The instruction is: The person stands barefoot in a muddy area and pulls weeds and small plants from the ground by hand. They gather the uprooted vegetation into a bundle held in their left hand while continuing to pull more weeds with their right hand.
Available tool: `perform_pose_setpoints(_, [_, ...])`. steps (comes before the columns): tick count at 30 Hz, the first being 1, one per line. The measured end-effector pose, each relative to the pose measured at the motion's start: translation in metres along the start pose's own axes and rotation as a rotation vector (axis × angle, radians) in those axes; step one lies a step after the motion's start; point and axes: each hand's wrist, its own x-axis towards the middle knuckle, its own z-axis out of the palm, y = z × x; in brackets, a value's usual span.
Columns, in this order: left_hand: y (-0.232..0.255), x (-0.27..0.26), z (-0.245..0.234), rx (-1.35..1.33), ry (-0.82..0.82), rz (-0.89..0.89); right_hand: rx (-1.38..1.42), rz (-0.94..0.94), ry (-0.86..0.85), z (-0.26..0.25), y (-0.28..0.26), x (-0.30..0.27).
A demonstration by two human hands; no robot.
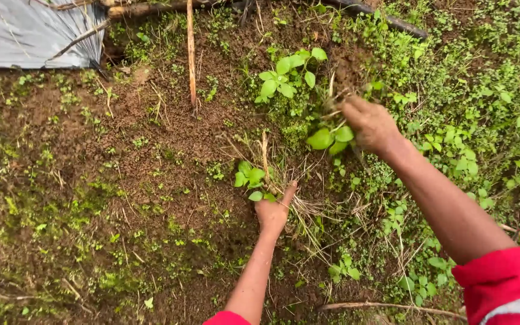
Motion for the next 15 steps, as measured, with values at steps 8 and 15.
perform_pose_setpoints(8, [0.006,-0.008,-0.005,-0.026,0.019,0.025,0.177,0.279,0.105,-0.055,-0.072,0.039])
perform_pose_setpoints(15, [-0.011,0.001,-0.001,-0.065,0.028,0.085,0.355,0.132,0.290,-0.006,-0.053,0.049])
